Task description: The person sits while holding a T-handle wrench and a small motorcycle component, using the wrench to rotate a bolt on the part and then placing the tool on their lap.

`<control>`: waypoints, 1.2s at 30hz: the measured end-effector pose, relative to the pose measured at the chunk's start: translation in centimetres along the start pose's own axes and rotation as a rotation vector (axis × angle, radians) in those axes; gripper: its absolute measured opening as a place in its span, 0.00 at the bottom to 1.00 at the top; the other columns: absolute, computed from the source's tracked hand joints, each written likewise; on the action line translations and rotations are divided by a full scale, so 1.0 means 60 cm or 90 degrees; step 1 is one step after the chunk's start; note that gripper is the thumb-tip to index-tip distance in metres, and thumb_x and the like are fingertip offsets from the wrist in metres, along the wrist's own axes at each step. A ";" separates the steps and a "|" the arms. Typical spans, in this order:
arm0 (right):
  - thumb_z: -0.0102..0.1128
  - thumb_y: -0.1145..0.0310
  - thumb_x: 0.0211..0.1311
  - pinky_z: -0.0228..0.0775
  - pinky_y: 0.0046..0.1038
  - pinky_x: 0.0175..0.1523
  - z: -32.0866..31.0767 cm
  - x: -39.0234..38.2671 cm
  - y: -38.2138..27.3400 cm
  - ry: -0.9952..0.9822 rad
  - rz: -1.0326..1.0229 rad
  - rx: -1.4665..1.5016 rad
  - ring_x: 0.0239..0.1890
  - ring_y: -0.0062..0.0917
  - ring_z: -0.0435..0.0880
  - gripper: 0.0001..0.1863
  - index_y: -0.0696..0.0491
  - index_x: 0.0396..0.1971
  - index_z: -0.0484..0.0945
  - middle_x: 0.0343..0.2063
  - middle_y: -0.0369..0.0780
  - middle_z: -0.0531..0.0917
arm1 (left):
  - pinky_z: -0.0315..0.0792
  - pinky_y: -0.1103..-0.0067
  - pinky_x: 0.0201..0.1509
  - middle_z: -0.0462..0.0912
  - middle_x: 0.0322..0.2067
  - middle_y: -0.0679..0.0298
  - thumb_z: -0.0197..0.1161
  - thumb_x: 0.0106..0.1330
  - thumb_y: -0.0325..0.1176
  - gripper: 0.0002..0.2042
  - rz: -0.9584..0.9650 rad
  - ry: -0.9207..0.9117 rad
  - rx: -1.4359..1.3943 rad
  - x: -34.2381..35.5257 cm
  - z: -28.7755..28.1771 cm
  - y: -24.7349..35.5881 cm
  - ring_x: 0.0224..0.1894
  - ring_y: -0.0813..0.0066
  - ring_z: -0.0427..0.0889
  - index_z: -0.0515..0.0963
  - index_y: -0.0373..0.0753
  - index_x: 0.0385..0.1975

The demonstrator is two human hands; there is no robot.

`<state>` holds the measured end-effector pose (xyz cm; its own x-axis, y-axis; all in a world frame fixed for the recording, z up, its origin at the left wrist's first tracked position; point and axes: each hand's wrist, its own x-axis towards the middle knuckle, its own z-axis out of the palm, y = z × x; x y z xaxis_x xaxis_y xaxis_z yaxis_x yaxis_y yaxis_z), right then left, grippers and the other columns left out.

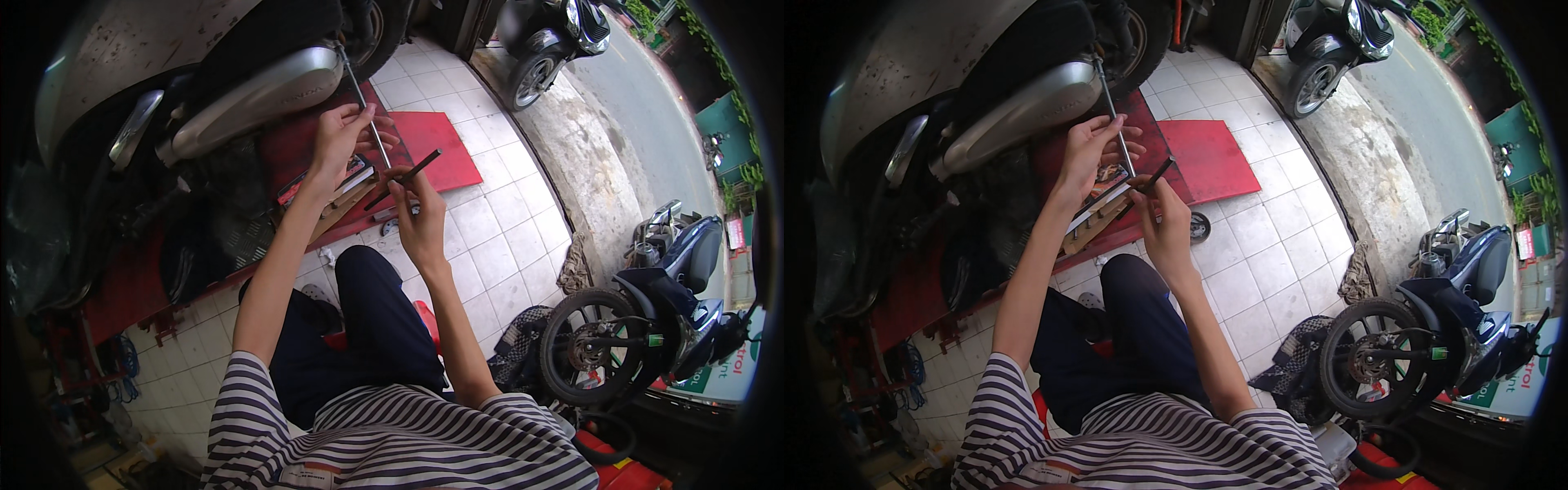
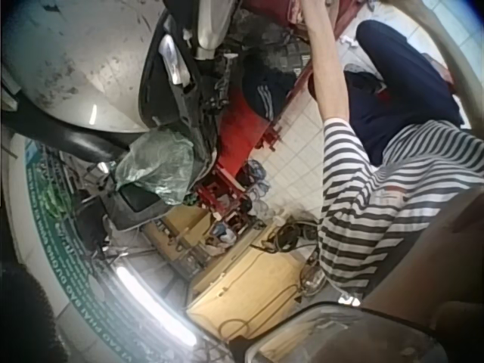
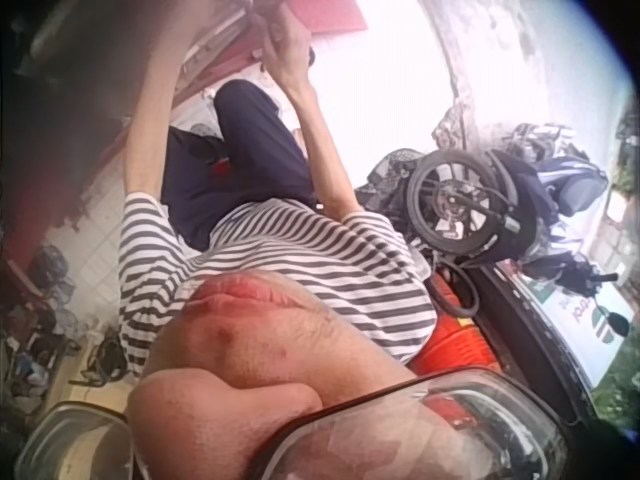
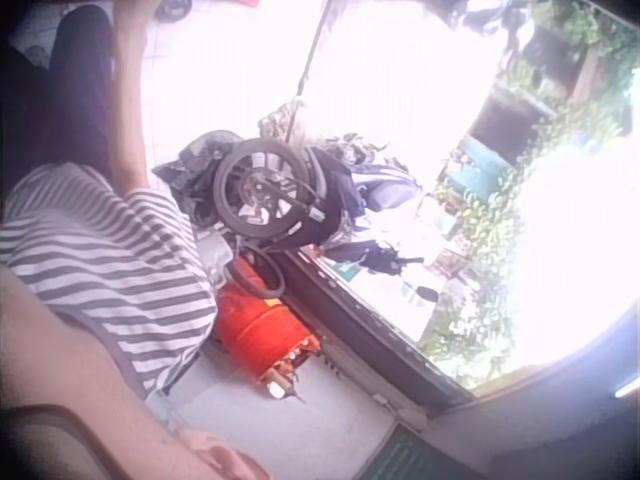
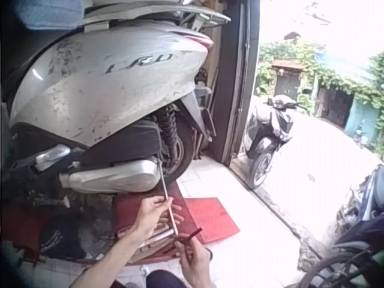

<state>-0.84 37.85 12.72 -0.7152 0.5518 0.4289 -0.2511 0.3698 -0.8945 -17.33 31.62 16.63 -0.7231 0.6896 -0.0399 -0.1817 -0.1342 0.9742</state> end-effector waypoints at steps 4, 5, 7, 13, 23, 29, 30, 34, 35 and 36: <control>0.61 0.78 0.63 0.74 0.28 0.37 -0.004 0.002 -0.005 0.018 -0.037 -0.060 0.31 0.28 0.85 0.11 0.54 0.45 0.81 0.32 0.42 0.84 | 0.85 0.75 0.37 0.85 0.40 0.51 0.55 0.75 0.36 0.14 0.005 0.005 -0.008 -0.003 0.002 0.000 0.34 0.64 0.88 0.73 0.29 0.48; 0.62 0.78 0.61 0.74 0.28 0.36 -0.003 0.002 -0.005 0.019 -0.050 -0.080 0.30 0.28 0.85 0.12 0.54 0.45 0.82 0.32 0.41 0.84 | 0.85 0.75 0.37 0.85 0.41 0.51 0.55 0.75 0.35 0.14 0.003 0.007 -0.007 -0.003 0.000 0.001 0.34 0.64 0.88 0.73 0.29 0.48; 0.63 0.78 0.60 0.73 0.29 0.36 -0.002 0.003 -0.006 0.021 -0.069 -0.104 0.29 0.28 0.83 0.13 0.52 0.44 0.83 0.30 0.40 0.83 | 0.85 0.75 0.37 0.84 0.41 0.51 0.55 0.75 0.35 0.14 -0.004 0.007 -0.006 -0.002 -0.004 0.002 0.35 0.64 0.88 0.73 0.30 0.49; 0.66 0.77 0.52 0.70 0.31 0.35 -0.005 0.004 -0.007 0.043 -0.140 -0.264 0.28 0.28 0.78 0.18 0.47 0.44 0.85 0.26 0.36 0.81 | 0.85 0.75 0.37 0.84 0.42 0.50 0.55 0.75 0.34 0.13 -0.005 -0.007 -0.032 0.003 -0.014 -0.006 0.34 0.64 0.88 0.74 0.30 0.48; 0.69 0.76 0.53 0.71 0.27 0.33 -0.011 0.009 -0.020 0.123 -0.107 -0.203 0.27 0.26 0.79 0.15 0.52 0.42 0.85 0.25 0.37 0.80 | 0.84 0.77 0.35 0.85 0.40 0.51 0.59 0.73 0.36 0.13 0.023 0.004 -0.035 0.002 0.004 0.002 0.33 0.66 0.88 0.75 0.30 0.43; 0.70 0.75 0.55 0.71 0.26 0.31 -0.004 0.011 -0.023 0.116 -0.025 -0.049 0.26 0.24 0.80 0.12 0.52 0.41 0.86 0.27 0.38 0.80 | 0.84 0.77 0.35 0.86 0.39 0.52 0.61 0.71 0.38 0.15 0.024 0.001 -0.022 0.009 -0.008 0.003 0.32 0.66 0.88 0.76 0.30 0.43; 0.70 0.75 0.54 0.71 0.27 0.31 -0.004 0.011 -0.022 0.124 -0.063 -0.120 0.25 0.24 0.79 0.13 0.50 0.41 0.86 0.27 0.38 0.80 | 0.84 0.77 0.35 0.86 0.39 0.52 0.62 0.71 0.38 0.15 0.024 -0.003 -0.026 0.009 -0.009 0.002 0.32 0.66 0.88 0.76 0.30 0.43; 0.68 0.77 0.53 0.69 0.27 0.29 -0.011 0.007 -0.027 0.141 -0.167 -0.338 0.24 0.22 0.76 0.18 0.41 0.42 0.88 0.26 0.36 0.76 | 0.84 0.77 0.35 0.86 0.39 0.51 0.61 0.71 0.37 0.14 -0.018 -0.005 -0.041 0.001 -0.006 0.001 0.34 0.63 0.89 0.75 0.29 0.43; 0.67 0.77 0.52 0.68 0.27 0.28 -0.014 0.005 -0.030 0.141 -0.181 -0.380 0.23 0.22 0.76 0.19 0.39 0.43 0.88 0.26 0.36 0.75 | 0.84 0.76 0.34 0.86 0.38 0.51 0.60 0.72 0.35 0.13 -0.038 -0.005 -0.036 -0.007 0.005 0.011 0.35 0.60 0.89 0.75 0.28 0.43; 0.67 0.77 0.51 0.68 0.28 0.28 -0.014 0.003 -0.027 0.137 -0.181 -0.392 0.23 0.22 0.75 0.21 0.38 0.44 0.88 0.25 0.35 0.74 | 0.85 0.75 0.33 0.86 0.37 0.50 0.59 0.72 0.34 0.12 -0.058 -0.005 -0.031 -0.012 0.012 0.017 0.35 0.58 0.89 0.75 0.27 0.42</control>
<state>0.01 37.98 14.37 -0.5167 0.4827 0.7071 0.0510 0.8418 -0.5374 -16.54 31.50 17.82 -0.6964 0.7064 -0.1261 -0.2785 -0.1042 0.9548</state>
